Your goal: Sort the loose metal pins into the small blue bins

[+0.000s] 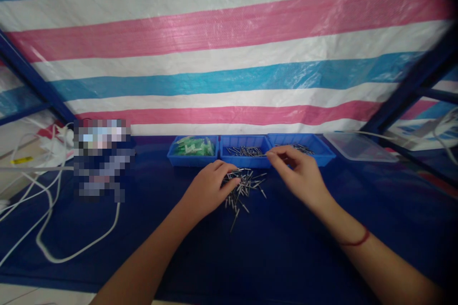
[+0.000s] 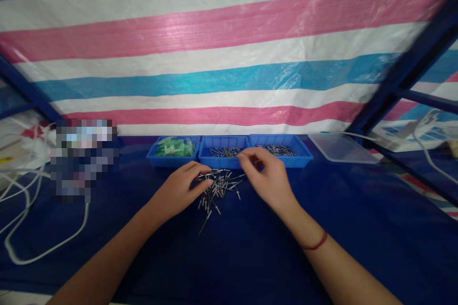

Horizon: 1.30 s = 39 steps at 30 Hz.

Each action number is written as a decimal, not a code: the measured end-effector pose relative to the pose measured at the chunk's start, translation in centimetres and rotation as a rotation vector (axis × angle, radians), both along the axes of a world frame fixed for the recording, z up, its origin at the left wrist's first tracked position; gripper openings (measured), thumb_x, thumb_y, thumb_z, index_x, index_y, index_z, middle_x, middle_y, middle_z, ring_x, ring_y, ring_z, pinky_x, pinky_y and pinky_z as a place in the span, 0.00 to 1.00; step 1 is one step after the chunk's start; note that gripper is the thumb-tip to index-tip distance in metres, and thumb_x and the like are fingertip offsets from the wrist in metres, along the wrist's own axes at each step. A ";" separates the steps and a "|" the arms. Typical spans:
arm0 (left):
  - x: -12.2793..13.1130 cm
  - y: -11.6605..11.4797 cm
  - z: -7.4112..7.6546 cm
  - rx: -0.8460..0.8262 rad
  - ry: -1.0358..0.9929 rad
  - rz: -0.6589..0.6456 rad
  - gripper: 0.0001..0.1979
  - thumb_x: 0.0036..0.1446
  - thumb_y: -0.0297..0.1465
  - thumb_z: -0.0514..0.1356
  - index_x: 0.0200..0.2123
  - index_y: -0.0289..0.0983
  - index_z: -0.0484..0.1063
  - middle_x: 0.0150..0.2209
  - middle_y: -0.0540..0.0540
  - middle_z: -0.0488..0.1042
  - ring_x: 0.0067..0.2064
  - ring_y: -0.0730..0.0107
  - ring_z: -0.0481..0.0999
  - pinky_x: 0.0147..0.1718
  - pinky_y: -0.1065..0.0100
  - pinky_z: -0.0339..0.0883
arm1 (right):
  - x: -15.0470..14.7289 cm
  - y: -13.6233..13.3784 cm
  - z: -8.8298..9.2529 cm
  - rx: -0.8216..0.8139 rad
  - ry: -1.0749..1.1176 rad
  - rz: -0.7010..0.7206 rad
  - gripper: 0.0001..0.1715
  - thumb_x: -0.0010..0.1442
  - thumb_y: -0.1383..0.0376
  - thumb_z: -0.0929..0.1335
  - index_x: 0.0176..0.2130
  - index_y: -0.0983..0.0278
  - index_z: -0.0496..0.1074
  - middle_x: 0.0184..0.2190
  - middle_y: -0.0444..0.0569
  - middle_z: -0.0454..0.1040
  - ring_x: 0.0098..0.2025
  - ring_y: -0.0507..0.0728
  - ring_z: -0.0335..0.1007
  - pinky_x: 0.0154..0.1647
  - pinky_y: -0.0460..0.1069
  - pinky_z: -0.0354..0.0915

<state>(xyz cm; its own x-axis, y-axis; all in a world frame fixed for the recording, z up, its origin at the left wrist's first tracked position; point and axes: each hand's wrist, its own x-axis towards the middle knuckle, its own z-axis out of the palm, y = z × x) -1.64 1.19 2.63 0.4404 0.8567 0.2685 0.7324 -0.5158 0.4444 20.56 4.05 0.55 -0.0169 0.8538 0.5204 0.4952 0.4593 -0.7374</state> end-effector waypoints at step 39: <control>-2.2 2.2 -2.4 -0.006 0.188 -0.017 0.10 0.64 0.31 0.49 0.36 0.36 0.68 0.36 0.47 0.69 0.39 0.68 0.71 0.42 0.67 0.64 | -2.8 -1.7 -0.8 -0.081 -0.558 0.426 0.13 0.62 0.64 0.61 0.28 0.63 0.70 0.23 0.44 0.70 0.26 0.51 0.65 0.29 0.46 0.57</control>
